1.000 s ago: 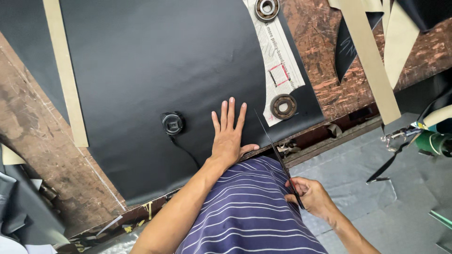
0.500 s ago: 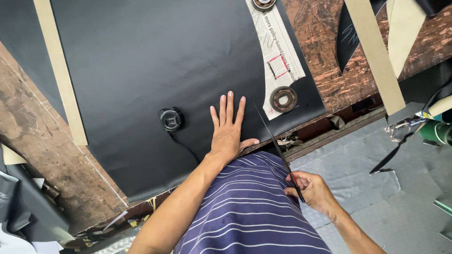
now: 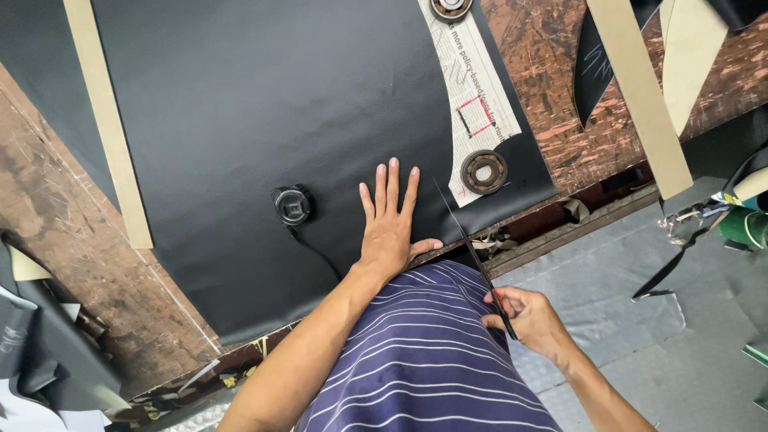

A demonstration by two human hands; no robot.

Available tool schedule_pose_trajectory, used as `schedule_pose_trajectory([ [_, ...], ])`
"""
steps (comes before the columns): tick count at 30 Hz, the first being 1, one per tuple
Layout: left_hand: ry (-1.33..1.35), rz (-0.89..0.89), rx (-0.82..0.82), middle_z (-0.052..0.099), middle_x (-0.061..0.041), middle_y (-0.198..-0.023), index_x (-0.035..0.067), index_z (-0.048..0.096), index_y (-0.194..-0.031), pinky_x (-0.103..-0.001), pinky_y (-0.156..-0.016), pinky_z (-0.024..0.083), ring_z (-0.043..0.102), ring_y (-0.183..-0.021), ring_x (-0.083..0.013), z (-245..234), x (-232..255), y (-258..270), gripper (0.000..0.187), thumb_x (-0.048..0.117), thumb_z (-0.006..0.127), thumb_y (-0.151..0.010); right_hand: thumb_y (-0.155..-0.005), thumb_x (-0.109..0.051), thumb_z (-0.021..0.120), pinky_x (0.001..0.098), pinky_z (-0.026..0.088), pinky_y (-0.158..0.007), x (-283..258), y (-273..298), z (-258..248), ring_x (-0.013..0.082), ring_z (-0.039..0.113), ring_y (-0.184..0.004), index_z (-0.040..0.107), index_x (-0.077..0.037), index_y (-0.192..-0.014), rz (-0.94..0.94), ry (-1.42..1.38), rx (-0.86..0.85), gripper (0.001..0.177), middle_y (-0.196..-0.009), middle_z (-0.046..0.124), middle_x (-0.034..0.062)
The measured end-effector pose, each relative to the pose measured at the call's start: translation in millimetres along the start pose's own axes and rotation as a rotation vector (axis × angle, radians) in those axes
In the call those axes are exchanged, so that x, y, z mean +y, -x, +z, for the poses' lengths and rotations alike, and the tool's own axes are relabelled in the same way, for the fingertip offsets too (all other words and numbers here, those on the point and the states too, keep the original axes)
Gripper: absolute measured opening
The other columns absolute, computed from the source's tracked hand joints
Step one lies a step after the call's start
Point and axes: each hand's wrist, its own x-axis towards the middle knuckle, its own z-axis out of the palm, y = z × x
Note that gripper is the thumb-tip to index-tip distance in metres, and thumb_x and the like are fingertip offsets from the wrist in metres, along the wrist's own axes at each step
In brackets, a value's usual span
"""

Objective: The person uses a ruler and chalk to mark straight lines on a large sheet of black material. They then use scissors to cut along the marked lines, following a paper template to shape the material. The person handles the ruler, chalk, scissors, and the black material throughout the process.

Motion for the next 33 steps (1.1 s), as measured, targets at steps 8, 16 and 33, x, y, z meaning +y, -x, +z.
schedule_pose_trajectory([
  [8,-0.004,-0.009,-0.021,-0.002,-0.028,-0.166,0.007,0.011,-0.161,-0.068,-0.121,0.005,-0.001,-0.155,-0.0463,-5,3,-1,0.137,0.066,0.083,-0.061,-0.071,-0.009,0.091,0.0249,0.049,-0.062,-1,-7,0,0.0088,0.061,-0.062,0.077,-0.002,-0.107,-0.007,0.033,0.021,0.039,-0.068,0.071,0.0021],
  [16,-0.010,-0.008,-0.018,0.000,-0.029,-0.166,0.007,0.012,-0.161,-0.068,-0.121,0.006,0.000,-0.155,-0.0469,-8,4,0,0.136,0.065,0.083,-0.062,-0.068,-0.009,0.094,0.0222,0.048,-0.063,1,-25,5,0.0066,0.056,-0.065,0.077,0.000,-0.104,-0.083,-0.075,0.009,0.041,-0.070,0.065,-0.0001],
  [33,-0.024,-0.007,-0.026,0.000,-0.028,-0.167,0.006,0.011,-0.161,-0.067,-0.121,0.006,0.000,-0.155,-0.0464,-5,3,-1,0.135,0.065,0.082,-0.063,-0.067,-0.013,0.093,0.0206,0.047,-0.057,-41,-30,6,0.0029,0.059,-0.062,0.075,-0.002,-0.099,-0.115,-0.130,0.001,0.038,-0.068,0.070,-0.0045],
])
